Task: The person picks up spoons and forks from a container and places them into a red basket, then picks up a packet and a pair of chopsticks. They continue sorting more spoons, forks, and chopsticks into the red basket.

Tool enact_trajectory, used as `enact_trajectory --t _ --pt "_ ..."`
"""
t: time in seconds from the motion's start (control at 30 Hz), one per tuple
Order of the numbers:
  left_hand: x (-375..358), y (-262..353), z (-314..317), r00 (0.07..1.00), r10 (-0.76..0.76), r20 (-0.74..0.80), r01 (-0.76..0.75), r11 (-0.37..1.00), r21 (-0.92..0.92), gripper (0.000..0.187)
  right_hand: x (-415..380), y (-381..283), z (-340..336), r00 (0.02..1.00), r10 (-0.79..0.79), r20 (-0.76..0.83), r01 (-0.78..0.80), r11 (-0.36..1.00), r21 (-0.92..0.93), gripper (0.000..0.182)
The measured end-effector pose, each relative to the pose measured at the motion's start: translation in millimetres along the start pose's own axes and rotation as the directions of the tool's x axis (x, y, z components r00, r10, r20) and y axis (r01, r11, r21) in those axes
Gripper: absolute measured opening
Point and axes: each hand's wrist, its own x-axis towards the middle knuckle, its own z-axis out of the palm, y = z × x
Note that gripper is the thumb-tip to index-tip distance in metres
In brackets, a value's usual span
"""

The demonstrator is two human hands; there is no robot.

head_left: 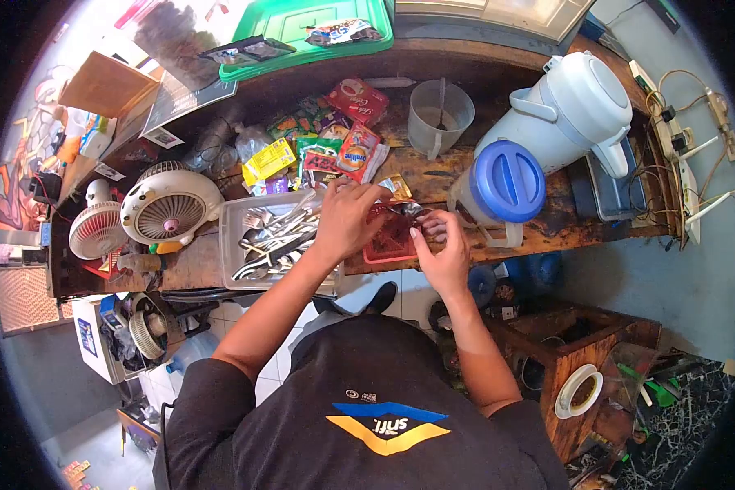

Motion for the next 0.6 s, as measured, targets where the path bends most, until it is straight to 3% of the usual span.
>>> enact_trajectory --t 0.27,0.33,0.47,0.6 --pt "-7 5 -14 0.999 -0.004 -0.046 0.003 0.999 -0.033 0.039 -7 -18 -10 0.98 -0.165 -0.112 0.156 0.984 -0.087 0.034" --pt "-14 9 -24 0.983 0.011 -0.185 -0.024 0.997 -0.068 0.033 -7 -23 -9 0.952 -0.262 -0.157 0.256 0.965 -0.058 0.031" --pt "-40 0 -51 0.964 0.076 -0.256 -0.101 0.991 -0.088 0.019 -4 -40 0 0.89 -0.441 -0.113 0.434 0.897 -0.084 0.024" --pt "-70 -30 -81 0.948 -0.029 -0.316 -0.012 0.992 -0.126 0.02 -2 -62 21 0.862 -0.506 0.011 0.505 0.862 0.047 0.02"
